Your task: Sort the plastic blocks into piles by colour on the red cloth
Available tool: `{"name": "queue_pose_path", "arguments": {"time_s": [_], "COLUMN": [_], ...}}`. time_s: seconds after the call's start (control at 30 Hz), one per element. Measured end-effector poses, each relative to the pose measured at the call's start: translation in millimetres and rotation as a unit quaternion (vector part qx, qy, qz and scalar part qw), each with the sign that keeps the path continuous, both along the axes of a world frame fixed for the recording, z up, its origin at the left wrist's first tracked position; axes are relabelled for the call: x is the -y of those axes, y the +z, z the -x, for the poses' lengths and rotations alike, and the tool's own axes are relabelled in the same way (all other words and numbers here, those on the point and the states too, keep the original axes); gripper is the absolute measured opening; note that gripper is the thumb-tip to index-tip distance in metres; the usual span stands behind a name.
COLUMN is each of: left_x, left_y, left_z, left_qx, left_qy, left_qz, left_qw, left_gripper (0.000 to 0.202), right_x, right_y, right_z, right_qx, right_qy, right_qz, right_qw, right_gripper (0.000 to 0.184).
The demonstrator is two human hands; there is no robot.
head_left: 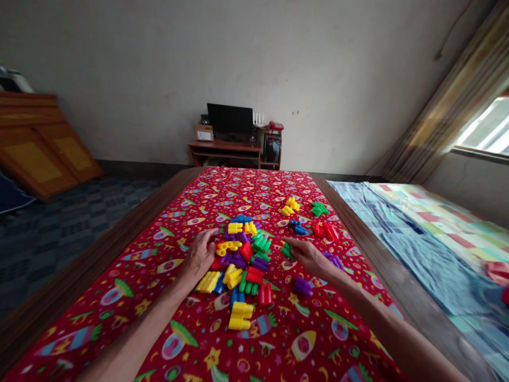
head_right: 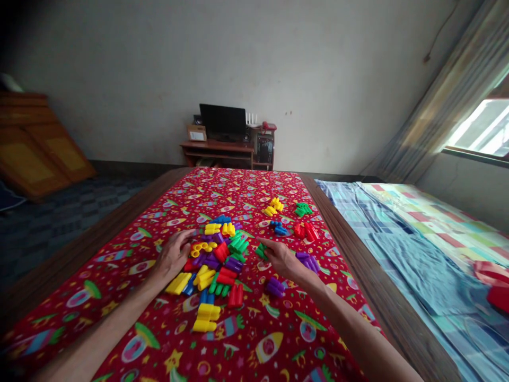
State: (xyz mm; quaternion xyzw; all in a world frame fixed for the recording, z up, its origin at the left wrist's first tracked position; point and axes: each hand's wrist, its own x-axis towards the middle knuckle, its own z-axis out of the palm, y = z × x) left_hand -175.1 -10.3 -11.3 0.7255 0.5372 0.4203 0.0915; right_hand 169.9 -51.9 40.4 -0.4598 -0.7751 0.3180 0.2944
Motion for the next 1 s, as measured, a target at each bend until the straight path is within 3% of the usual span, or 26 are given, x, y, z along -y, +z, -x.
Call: {"name": "queue_pose_path", "arguments": {"time_s": [0.1, 0.2, 0.47, 0.7, 0.8, 0.9, 1.0], "left_x": [0, 0, -1, -2, -4, -5, -6], "left_y": [0.5, 1.4, 1.9, -2.1, -4.6, -6.2, -8.9], "left_z": [1, 1, 1, 4, 4, 5, 7], "left_qx": [-0.008, -0.013, -0.037, -0.045, -0.045, -0.052, -0.061], "left_qy": [-0.002, -0.002, -0.003, -0.004, 0.003, 0.006, 0.004], "left_qz": [-0.004, -0.013, -0.026, -0.032, -0.044, -0.049, -0.044], "left_qw": [1.000, 1.000, 0.999, 0.998, 0.998, 0.997, 0.997], "left_gripper": [0.040, 0.037, 0.035, 0.033, 0.034, 0.035, 0.036], "right_x": [-4, -3, -12, -19, -37, -74, -111], "right_y": [-7.2, -3.9, 26.4, 21.8, 29.4, 48.0, 60.1], "right_z": [-1, 0, 7, 11, -13, -55, -97], "right_qx": [-0.053, -0.049, 0.110, 0.092, 0.073, 0.062, 0.131], "right_qy": [-0.012, 0.004, -0.040, -0.036, -0.085, -0.198, -0.294], "right_qz": [0.034, 0.045, -0.119, -0.134, -0.145, -0.151, -0.131], "right_qw": [0.998, 0.998, 0.986, 0.986, 0.983, 0.966, 0.938], "right_gripper": [0.043, 0.027, 0.018, 0.023, 0.024, 0.027, 0.028]}}
